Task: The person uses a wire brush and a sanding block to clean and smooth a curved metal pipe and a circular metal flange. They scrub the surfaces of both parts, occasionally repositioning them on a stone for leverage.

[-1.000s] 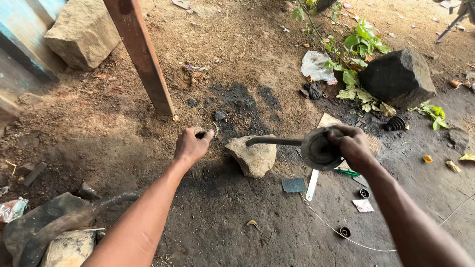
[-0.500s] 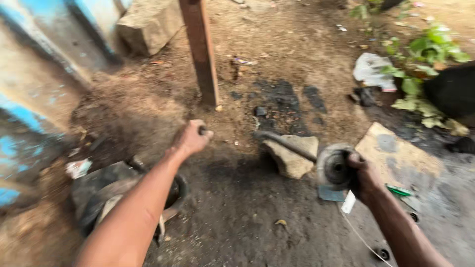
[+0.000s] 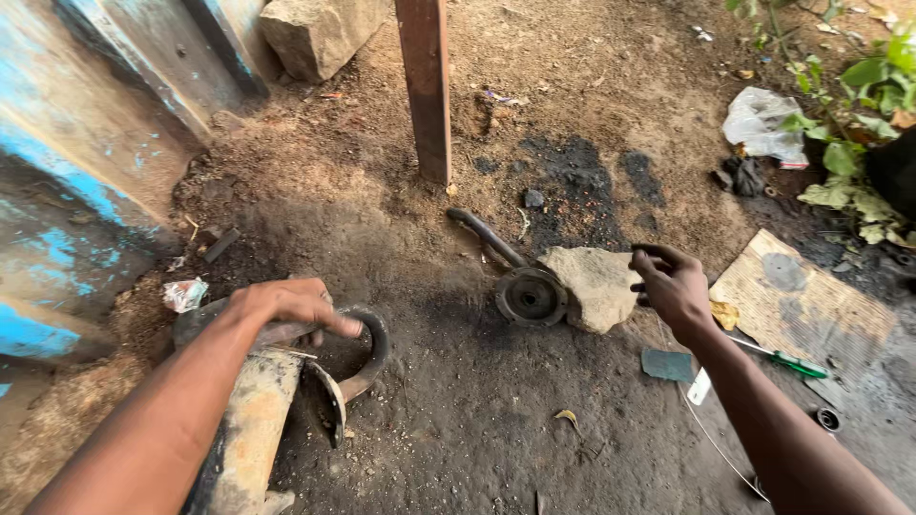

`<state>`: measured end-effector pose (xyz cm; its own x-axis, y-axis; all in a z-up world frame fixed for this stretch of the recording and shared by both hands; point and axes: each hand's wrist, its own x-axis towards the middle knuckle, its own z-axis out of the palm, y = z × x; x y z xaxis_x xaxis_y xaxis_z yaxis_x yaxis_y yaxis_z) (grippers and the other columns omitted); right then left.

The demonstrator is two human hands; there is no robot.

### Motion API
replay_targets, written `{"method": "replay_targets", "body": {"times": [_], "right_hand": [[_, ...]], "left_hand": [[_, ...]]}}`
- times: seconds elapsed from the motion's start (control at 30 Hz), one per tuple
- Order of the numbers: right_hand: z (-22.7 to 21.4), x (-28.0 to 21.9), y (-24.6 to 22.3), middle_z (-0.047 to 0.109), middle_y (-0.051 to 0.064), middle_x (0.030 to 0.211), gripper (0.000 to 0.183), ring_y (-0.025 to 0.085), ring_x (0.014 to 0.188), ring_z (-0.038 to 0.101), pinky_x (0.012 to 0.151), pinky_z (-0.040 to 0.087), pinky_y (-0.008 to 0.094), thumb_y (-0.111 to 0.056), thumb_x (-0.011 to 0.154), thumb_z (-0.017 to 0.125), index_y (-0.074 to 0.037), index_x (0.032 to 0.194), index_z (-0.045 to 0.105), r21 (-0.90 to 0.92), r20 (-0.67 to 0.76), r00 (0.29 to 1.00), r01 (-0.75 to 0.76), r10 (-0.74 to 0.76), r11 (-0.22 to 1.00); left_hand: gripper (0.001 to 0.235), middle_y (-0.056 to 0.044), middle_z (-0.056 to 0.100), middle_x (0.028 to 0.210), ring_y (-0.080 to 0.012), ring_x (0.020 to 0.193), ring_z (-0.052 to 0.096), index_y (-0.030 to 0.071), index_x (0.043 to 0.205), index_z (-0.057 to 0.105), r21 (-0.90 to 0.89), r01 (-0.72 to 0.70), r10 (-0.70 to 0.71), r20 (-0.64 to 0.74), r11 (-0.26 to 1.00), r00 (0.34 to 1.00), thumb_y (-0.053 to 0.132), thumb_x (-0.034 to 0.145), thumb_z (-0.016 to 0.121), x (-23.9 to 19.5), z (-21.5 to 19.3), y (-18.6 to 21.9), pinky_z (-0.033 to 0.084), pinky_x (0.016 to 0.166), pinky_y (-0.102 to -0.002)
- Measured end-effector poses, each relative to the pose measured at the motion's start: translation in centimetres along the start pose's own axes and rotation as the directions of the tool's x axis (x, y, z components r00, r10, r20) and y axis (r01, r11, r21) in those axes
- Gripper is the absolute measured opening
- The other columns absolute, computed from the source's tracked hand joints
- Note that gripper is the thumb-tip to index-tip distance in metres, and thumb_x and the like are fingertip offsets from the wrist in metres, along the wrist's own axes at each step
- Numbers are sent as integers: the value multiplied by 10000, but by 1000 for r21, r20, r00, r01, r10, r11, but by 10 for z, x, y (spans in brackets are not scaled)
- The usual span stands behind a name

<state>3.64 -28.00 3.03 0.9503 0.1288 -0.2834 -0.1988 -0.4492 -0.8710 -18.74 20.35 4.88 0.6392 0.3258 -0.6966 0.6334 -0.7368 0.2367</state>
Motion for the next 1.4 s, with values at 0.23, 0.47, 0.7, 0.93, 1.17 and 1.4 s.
{"method": "replay_targets", "body": {"times": [0.23,0.47,0.7,0.93,1.17,1.4], "right_hand": [[-48,-10,44,760,123,1178,368,226,833,728,718,627,383,-256,980,641,-152,1331,671,-135,82,988,-119,131,984],[-117,-14,86,773,101,1109,343,227,777,723,702,626,386,-231,981,654,-142,1310,695,-138,26,975,-216,221,967],[-146,-16,127,779,113,1116,329,215,801,731,721,627,382,-247,993,659,-150,1304,704,-155,11,966,-252,257,955],[-131,-16,111,788,63,1050,351,191,798,741,705,643,355,-265,952,697,-196,1295,726,-278,67,959,-246,274,929],[-138,-21,109,805,51,992,362,168,761,737,640,614,333,-317,950,694,-154,1273,719,-368,138,949,-217,284,904],[-155,-28,133,790,69,982,344,178,771,733,633,612,341,-322,956,691,-121,1233,732,-396,99,930,-290,355,871]], "left_hand": [[522,-178,709,1169,-314,1106,699,27,1131,674,528,-55,25,64,848,998,428,830,820,-29,-7,39,562,928,-466],[350,-139,792,1093,-256,984,794,38,1101,711,681,-125,99,77,721,992,273,841,721,-52,-13,72,627,847,-401],[219,-116,736,1000,-259,940,737,103,1030,718,833,-91,297,-91,545,951,180,825,732,-121,-74,133,611,815,-400],[320,-146,655,831,-259,719,688,18,1100,633,781,-222,526,-155,584,836,149,821,718,-101,-94,221,631,642,-408],[389,-146,681,738,-303,685,663,-6,1153,655,174,-489,501,-32,855,865,160,805,707,-55,-41,313,570,679,-480],[783,-226,668,1114,-320,987,691,-24,1227,573,226,-504,537,-114,833,836,481,721,892,26,82,330,601,814,-455]]}}
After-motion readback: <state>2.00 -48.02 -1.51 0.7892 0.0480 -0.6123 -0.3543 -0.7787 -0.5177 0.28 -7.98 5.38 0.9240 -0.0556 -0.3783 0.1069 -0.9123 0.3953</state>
